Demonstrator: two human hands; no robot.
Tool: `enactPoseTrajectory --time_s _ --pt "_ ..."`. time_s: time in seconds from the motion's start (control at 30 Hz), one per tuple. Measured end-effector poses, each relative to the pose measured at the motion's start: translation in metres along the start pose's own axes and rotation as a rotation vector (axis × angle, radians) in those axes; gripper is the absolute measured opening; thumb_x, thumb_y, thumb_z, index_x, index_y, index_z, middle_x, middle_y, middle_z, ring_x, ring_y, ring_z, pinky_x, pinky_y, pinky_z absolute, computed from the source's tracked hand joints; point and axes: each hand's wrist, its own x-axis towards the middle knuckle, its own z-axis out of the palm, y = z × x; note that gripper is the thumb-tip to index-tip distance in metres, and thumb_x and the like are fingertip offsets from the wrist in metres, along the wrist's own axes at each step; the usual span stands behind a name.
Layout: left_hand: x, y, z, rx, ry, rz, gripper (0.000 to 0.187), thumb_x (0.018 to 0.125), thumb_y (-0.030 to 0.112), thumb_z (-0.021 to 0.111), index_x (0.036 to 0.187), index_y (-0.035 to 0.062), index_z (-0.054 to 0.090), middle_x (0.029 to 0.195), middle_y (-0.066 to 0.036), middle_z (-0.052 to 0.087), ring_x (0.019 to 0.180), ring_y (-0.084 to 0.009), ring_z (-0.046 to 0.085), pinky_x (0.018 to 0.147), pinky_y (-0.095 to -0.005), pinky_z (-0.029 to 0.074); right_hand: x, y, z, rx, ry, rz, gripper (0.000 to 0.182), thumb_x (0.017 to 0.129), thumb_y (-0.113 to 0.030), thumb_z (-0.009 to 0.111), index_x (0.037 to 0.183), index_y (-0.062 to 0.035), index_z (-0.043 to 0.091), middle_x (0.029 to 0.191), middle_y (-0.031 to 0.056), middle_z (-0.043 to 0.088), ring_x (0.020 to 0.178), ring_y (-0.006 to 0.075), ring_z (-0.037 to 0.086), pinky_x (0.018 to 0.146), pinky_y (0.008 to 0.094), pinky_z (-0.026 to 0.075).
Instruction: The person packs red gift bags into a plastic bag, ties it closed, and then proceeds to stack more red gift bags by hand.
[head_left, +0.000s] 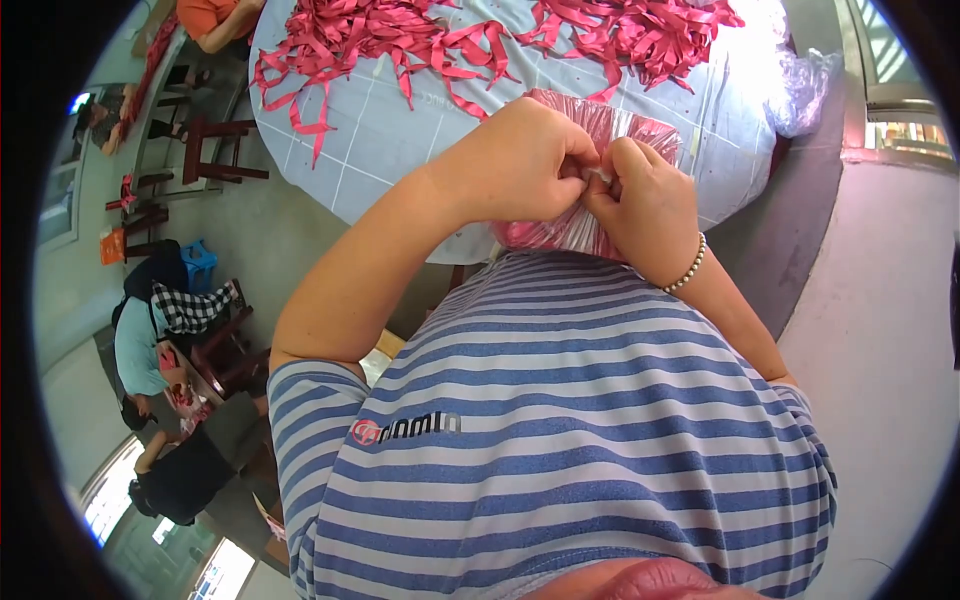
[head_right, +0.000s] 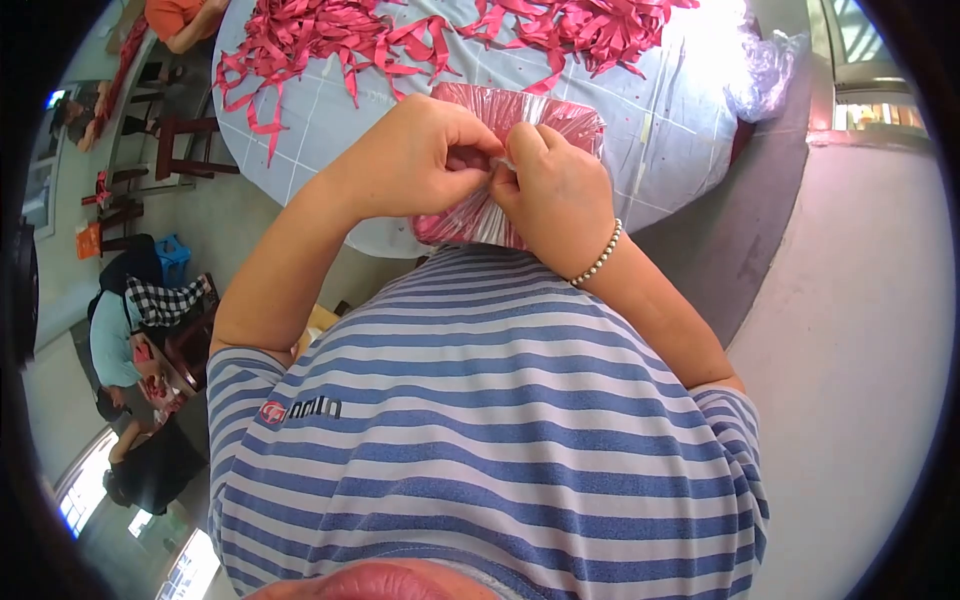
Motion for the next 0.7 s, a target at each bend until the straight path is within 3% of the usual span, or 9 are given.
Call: enactPoseTrajectory --time_s 0.17,0.37,0.47,0.7 --pt "-0.003 -0.002 0.005 0.029 0.111 0.021 0.018 0.076 0.003 0.069 0.094 0.0004 0.072 0.08 -0.012 0.069 0.07 -0.0189 0.068 0.064 -0.0283 0.054 0.0 0.002 0.001 0.052 0.02 0.024 0.019 0.08 -0.014 0.069 0.081 -0.0049 0.052 0.075 0.0122 0.061 0.064 0.0328 0.063 0.055 0.0413 0.051" --pt "-0.011 -0.001 0.015 -0.008 0.227 -0.089 0.014 0.078 0.003 0.071 0.092 0.0007 0.07 0.082 -0.011 0.069 0.07 -0.0161 0.069 0.063 -0.0261 0.056 0.0 0.004 -0.02 0.576 -0.193 0.317 0.012 0.078 -0.007 0.074 0.086 -0.0005 0.068 0.083 0.0117 0.069 0.07 0.021 0.069 0.062 0.0317 0.054" --pt "-0.013 -0.003 0.021 0.035 0.27 -0.054 0.013 0.079 0.003 0.072 0.092 0.0011 0.068 0.083 -0.009 0.068 0.07 -0.0149 0.068 0.064 -0.0257 0.056 0.002 0.023 -0.022 0.591 -0.188 0.126 0.01 0.078 -0.004 0.073 0.087 0.0001 0.071 0.083 0.0105 0.071 0.072 0.0176 0.069 0.065 0.0294 0.054" --pt "-0.014 -0.004 0.032 -0.001 0.313 -0.042 0.014 0.079 0.002 0.071 0.092 0.0015 0.066 0.084 -0.007 0.067 0.072 -0.0129 0.068 0.067 -0.0241 0.057 -0.002 0.019 -0.014 0.448 -0.093 0.087 0.006 0.078 -0.005 0.073 0.082 -0.0018 0.069 0.08 0.0085 0.067 0.068 0.0214 0.066 0.063 0.0313 0.053"
